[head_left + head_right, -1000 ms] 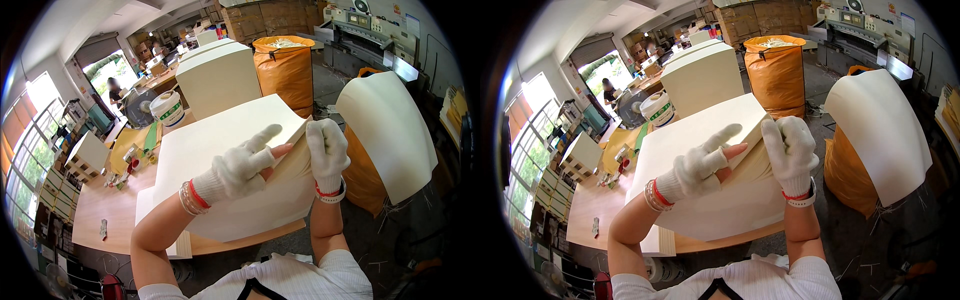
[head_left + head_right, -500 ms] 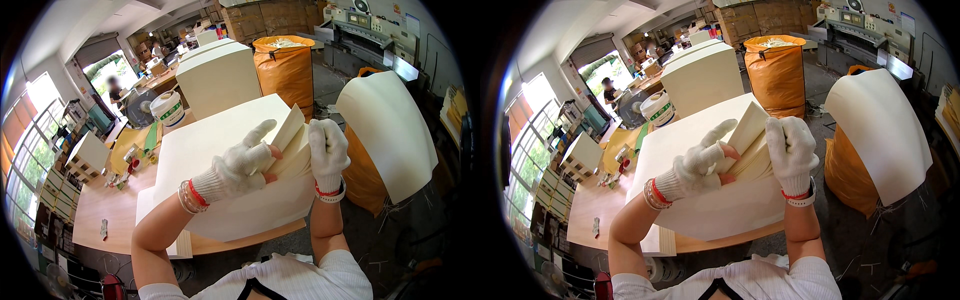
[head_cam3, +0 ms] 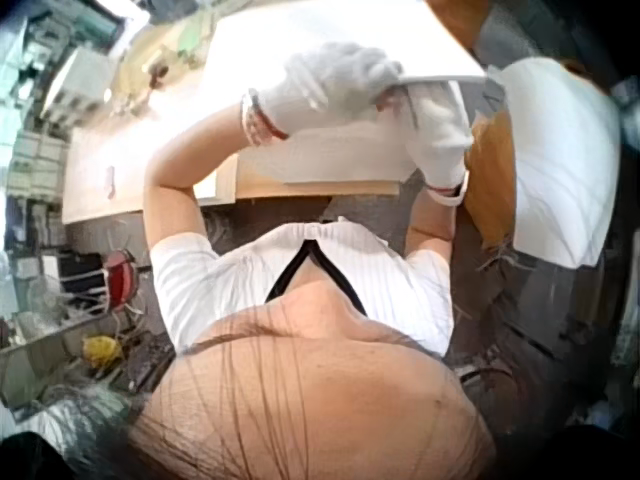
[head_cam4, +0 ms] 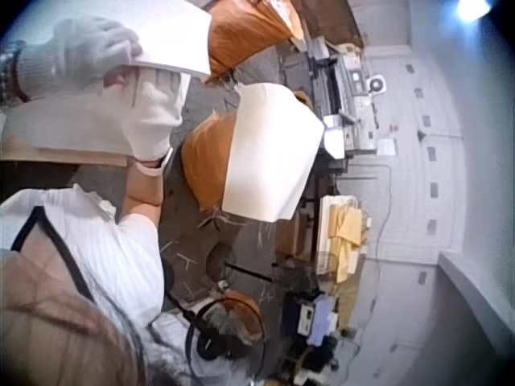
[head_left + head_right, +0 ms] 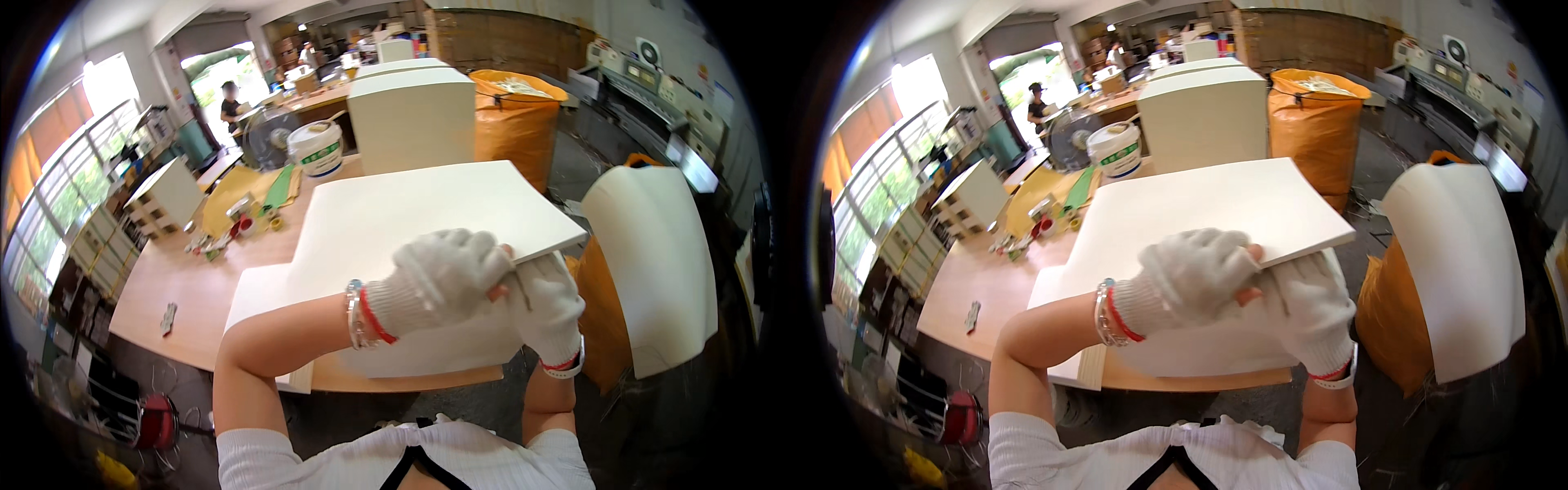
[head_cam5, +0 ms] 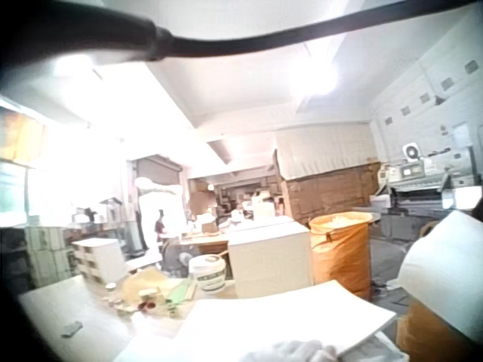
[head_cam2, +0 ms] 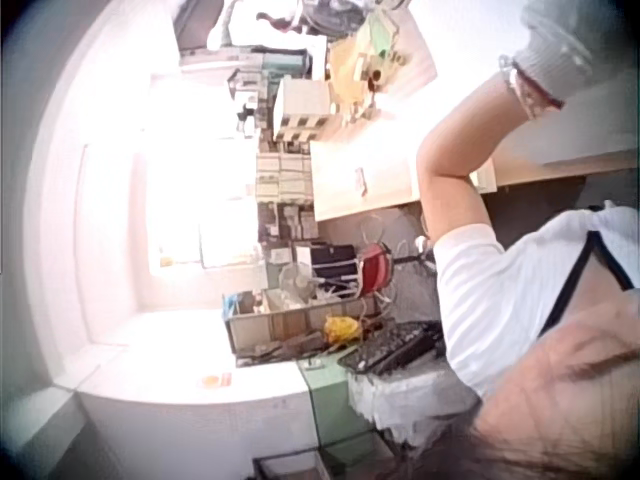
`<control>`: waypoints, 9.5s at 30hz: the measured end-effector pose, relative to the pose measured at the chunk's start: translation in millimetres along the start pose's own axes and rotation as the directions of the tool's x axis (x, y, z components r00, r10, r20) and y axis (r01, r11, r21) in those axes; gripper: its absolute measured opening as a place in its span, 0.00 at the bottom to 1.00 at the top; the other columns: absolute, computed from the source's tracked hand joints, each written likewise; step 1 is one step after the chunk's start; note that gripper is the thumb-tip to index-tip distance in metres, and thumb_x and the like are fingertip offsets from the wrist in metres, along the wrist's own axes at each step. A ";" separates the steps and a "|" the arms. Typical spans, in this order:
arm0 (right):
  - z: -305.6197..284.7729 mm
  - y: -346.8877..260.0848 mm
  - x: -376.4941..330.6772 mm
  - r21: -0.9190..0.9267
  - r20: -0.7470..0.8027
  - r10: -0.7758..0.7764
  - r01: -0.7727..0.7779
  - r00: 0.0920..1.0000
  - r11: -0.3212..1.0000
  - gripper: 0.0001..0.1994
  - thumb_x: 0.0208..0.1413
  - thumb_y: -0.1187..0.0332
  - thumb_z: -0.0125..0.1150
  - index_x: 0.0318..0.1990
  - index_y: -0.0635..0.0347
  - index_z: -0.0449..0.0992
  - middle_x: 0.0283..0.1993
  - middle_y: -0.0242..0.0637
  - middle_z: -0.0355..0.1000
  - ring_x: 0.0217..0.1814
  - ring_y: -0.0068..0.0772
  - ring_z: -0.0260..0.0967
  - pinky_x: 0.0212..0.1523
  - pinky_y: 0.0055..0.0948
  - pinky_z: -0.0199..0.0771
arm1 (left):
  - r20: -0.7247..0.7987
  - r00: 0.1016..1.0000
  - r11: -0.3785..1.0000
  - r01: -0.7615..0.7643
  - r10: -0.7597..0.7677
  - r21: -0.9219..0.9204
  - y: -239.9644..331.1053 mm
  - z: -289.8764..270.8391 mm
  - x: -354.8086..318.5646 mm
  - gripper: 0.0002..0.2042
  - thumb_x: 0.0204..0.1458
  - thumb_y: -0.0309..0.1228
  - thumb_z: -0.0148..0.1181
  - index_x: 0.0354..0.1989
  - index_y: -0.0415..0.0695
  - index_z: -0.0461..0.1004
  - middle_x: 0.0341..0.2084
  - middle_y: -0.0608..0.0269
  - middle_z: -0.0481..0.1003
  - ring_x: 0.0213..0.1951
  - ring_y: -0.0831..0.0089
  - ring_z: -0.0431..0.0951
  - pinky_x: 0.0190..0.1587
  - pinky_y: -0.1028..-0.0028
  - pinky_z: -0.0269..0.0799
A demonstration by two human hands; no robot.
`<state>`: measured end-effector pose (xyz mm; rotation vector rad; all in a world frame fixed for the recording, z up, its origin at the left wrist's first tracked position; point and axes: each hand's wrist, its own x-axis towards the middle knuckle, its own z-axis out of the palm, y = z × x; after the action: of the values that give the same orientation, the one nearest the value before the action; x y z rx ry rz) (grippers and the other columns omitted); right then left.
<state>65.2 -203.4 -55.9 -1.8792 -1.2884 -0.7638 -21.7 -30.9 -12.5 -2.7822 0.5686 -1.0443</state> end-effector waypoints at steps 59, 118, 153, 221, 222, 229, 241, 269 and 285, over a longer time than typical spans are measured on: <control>281.5 -337.8 -13.7 0.659 0.036 -0.260 0.173 0.965 0.732 0.37 0.46 0.56 0.75 0.59 0.70 0.66 0.56 0.52 0.71 0.59 0.52 0.71 0.57 0.42 0.73 | -0.829 0.550 0.402 0.785 -0.100 0.472 -64.2 -140.9 -374.8 0.11 0.58 0.25 0.63 0.46 0.36 0.73 0.46 0.55 0.72 0.39 0.67 0.77 0.42 0.66 0.77; 270.7 -334.1 -89.2 0.297 0.745 -0.476 0.406 0.468 0.864 0.06 0.47 0.70 0.59 0.33 0.58 0.78 0.35 0.39 0.72 0.39 0.39 0.71 0.32 0.36 0.71 | 0.087 0.017 0.005 0.991 -0.996 -0.135 -68.6 -118.3 -682.1 0.26 0.42 0.16 0.70 0.54 0.38 0.74 0.50 0.53 0.78 0.41 0.69 0.80 0.42 0.72 0.76; 104.5 -145.9 -124.0 0.407 0.753 -0.560 0.425 0.344 0.808 0.13 0.49 0.64 0.63 0.43 0.54 0.80 0.35 0.36 0.74 0.38 0.42 0.75 0.35 0.40 0.77 | 0.352 0.911 0.852 0.350 -0.213 -0.390 106.9 -40.9 -165.4 0.36 0.37 0.59 0.70 0.46 0.40 0.74 0.47 0.54 0.78 0.55 0.54 0.77 0.62 0.36 0.56; 15.3 45.1 25.4 0.338 -0.440 0.200 -0.045 0.875 0.940 0.08 0.60 0.75 0.59 0.29 0.67 0.71 0.21 0.38 0.56 0.23 0.38 0.55 0.26 0.37 0.56 | 0.202 0.977 0.762 0.179 -0.065 -0.623 -28.4 7.0 7.9 0.21 0.45 0.21 0.69 0.51 0.45 0.77 0.42 0.57 0.76 0.45 0.61 0.78 0.48 0.70 0.72; 15.7 45.0 25.0 0.390 -0.425 0.246 -0.070 0.871 0.918 0.08 0.60 0.74 0.59 0.29 0.67 0.71 0.21 0.38 0.56 0.23 0.38 0.55 0.26 0.38 0.56 | 0.183 0.980 0.767 0.173 -0.073 -0.618 -27.3 7.1 8.4 0.21 0.45 0.21 0.68 0.51 0.45 0.77 0.42 0.57 0.76 0.44 0.61 0.79 0.47 0.70 0.72; 14.4 43.1 27.2 0.328 -0.412 0.204 -0.065 0.888 0.942 0.07 0.58 0.75 0.60 0.30 0.68 0.71 0.21 0.38 0.55 0.24 0.38 0.55 0.26 0.38 0.56 | 0.274 0.962 0.741 0.169 0.022 -0.650 -36.4 10.4 6.9 0.22 0.44 0.22 0.71 0.51 0.45 0.77 0.42 0.58 0.76 0.42 0.61 0.79 0.44 0.68 0.73; 23.3 61.6 23.5 -0.078 -0.530 -0.276 0.278 0.802 0.957 0.25 0.46 0.87 0.63 0.55 0.67 0.71 0.29 0.38 0.60 0.27 0.35 0.59 0.25 0.30 0.62 | 0.193 0.981 0.745 0.114 0.020 -0.657 -29.9 9.6 11.7 0.25 0.44 0.20 0.69 0.54 0.46 0.75 0.54 0.50 0.72 0.48 0.55 0.77 0.50 0.67 0.73; 16.7 45.6 25.8 0.210 -0.497 0.054 0.059 0.866 0.976 0.01 0.59 0.79 0.57 0.36 0.69 0.73 0.24 0.38 0.59 0.25 0.38 0.58 0.27 0.37 0.59 | 0.254 0.967 0.749 0.192 -0.032 -0.635 -26.0 7.9 9.0 0.25 0.43 0.18 0.68 0.53 0.47 0.75 0.59 0.49 0.71 0.50 0.56 0.78 0.50 0.69 0.75; 14.6 43.5 23.5 0.320 -0.421 0.204 -0.066 0.884 0.945 0.04 0.60 0.75 0.57 0.34 0.68 0.73 0.23 0.39 0.59 0.26 0.39 0.58 0.27 0.37 0.58 | 0.215 0.976 0.760 0.162 -0.030 -0.629 -27.5 12.5 8.9 0.20 0.42 0.22 0.73 0.47 0.45 0.76 0.61 0.46 0.68 0.50 0.52 0.78 0.50 0.65 0.76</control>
<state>114.9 -189.7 -55.5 -1.4238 -0.9059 -0.8192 1.0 -9.2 -10.0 -3.4912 0.9132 -0.6524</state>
